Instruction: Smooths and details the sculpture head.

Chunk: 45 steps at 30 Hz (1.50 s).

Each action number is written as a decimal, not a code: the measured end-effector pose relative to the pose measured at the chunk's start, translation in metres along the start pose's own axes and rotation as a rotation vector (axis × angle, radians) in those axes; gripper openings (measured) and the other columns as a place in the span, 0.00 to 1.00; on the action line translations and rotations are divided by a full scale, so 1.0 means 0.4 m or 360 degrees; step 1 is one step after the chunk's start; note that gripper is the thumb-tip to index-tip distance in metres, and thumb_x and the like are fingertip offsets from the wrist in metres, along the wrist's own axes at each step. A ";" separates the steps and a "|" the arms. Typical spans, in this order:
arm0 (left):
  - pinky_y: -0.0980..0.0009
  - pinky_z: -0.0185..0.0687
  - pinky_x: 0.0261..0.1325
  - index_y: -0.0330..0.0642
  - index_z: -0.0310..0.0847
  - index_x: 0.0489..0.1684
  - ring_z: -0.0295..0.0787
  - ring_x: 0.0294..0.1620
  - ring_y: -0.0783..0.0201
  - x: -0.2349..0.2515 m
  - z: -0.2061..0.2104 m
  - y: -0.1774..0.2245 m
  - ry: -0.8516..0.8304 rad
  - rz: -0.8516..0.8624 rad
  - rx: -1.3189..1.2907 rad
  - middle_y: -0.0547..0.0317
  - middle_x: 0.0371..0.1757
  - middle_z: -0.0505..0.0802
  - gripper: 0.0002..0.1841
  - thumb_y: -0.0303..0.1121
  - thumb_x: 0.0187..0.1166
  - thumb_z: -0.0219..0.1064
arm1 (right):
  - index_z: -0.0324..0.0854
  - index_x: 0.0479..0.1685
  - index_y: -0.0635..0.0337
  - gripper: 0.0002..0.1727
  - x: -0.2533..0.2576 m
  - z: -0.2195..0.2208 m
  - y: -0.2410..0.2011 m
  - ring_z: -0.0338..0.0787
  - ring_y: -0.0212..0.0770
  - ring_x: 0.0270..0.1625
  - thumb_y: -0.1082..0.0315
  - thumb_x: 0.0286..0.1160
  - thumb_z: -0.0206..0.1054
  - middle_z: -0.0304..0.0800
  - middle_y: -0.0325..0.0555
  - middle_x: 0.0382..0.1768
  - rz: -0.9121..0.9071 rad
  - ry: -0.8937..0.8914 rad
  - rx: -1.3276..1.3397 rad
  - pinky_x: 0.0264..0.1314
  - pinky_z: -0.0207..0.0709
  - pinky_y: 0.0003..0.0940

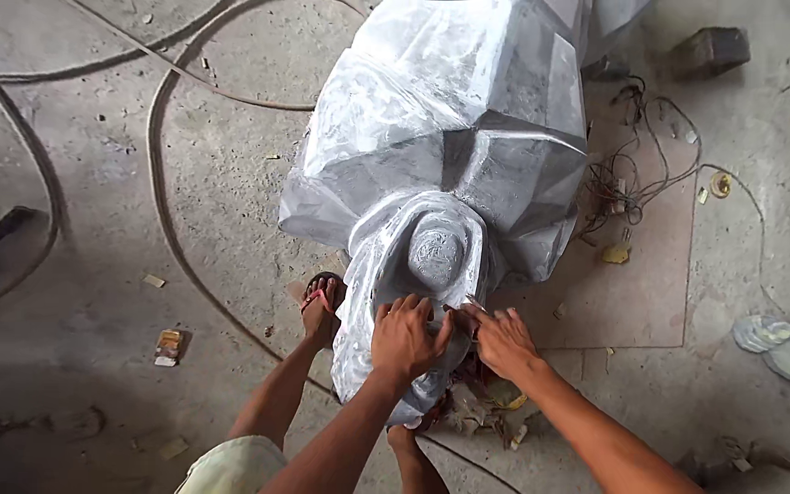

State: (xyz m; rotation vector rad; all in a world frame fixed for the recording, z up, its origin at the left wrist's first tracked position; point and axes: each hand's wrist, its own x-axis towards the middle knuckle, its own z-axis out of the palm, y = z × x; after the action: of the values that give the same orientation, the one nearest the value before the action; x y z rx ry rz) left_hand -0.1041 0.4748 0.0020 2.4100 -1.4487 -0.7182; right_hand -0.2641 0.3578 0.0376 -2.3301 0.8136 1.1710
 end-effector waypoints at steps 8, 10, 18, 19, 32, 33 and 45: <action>0.53 0.79 0.37 0.50 0.85 0.31 0.89 0.35 0.57 0.015 -0.002 0.006 0.0258 -0.0404 -0.0370 0.61 0.30 0.89 0.25 0.51 0.81 0.43 | 0.76 0.79 0.52 0.27 -0.054 0.012 -0.006 0.90 0.57 0.64 0.54 0.87 0.46 0.90 0.53 0.66 0.0072 -0.0016 0.0173 0.70 0.77 0.60; 0.53 0.79 0.39 0.50 0.84 0.29 0.89 0.35 0.57 0.016 -0.003 0.009 0.0240 -0.0363 -0.0294 0.60 0.29 0.89 0.25 0.51 0.83 0.42 | 0.63 0.91 0.39 0.30 0.021 0.005 0.046 0.87 0.58 0.69 0.60 0.88 0.49 0.83 0.43 0.78 -0.0046 -0.0016 0.0013 0.72 0.74 0.64; 0.57 0.78 0.35 0.50 0.82 0.23 0.85 0.28 0.60 0.009 0.018 0.003 0.0455 -0.0275 -0.0270 0.64 0.22 0.85 0.23 0.49 0.84 0.50 | 0.72 0.84 0.48 0.29 -0.041 0.037 0.050 0.87 0.52 0.72 0.52 0.87 0.48 0.88 0.47 0.72 -0.0045 0.0043 0.0232 0.76 0.75 0.58; 0.58 0.78 0.35 0.50 0.82 0.23 0.85 0.27 0.60 0.008 0.019 0.004 0.0480 -0.0263 -0.0264 0.64 0.21 0.85 0.22 0.49 0.84 0.51 | 0.72 0.85 0.46 0.29 -0.014 0.026 0.075 0.86 0.53 0.72 0.53 0.88 0.48 0.87 0.47 0.72 -0.0088 0.0039 0.0149 0.78 0.71 0.59; 0.53 0.78 0.56 0.49 0.83 0.21 0.83 0.26 0.63 0.006 0.015 0.005 0.0555 -0.0211 -0.0234 0.66 0.20 0.84 0.21 0.49 0.83 0.57 | 0.69 0.88 0.35 0.28 0.063 0.037 0.142 0.87 0.54 0.68 0.55 0.88 0.53 0.86 0.40 0.75 -0.0279 0.0277 -0.0040 0.73 0.73 0.61; 0.53 0.77 0.56 0.49 0.83 0.21 0.83 0.26 0.63 0.008 0.014 0.005 0.0570 -0.0208 -0.0229 0.66 0.19 0.84 0.21 0.49 0.83 0.57 | 0.64 0.91 0.30 0.31 0.100 0.038 0.157 0.88 0.52 0.64 0.57 0.86 0.56 0.83 0.35 0.77 -0.0303 0.0378 -0.0155 0.71 0.74 0.60; 0.50 0.78 0.56 0.50 0.82 0.21 0.84 0.27 0.62 0.004 0.007 0.014 0.0592 -0.0176 -0.0112 0.65 0.20 0.84 0.21 0.48 0.83 0.55 | 0.65 0.90 0.32 0.34 0.139 0.095 0.244 0.85 0.52 0.71 0.51 0.79 0.57 0.86 0.36 0.74 -0.0476 0.0803 0.0011 0.74 0.73 0.60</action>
State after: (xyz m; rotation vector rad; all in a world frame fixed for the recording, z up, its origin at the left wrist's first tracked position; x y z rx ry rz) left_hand -0.1093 0.4708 0.0015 2.4203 -1.1317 -0.3109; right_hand -0.3239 0.2896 -0.0386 -2.6634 0.5858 0.4591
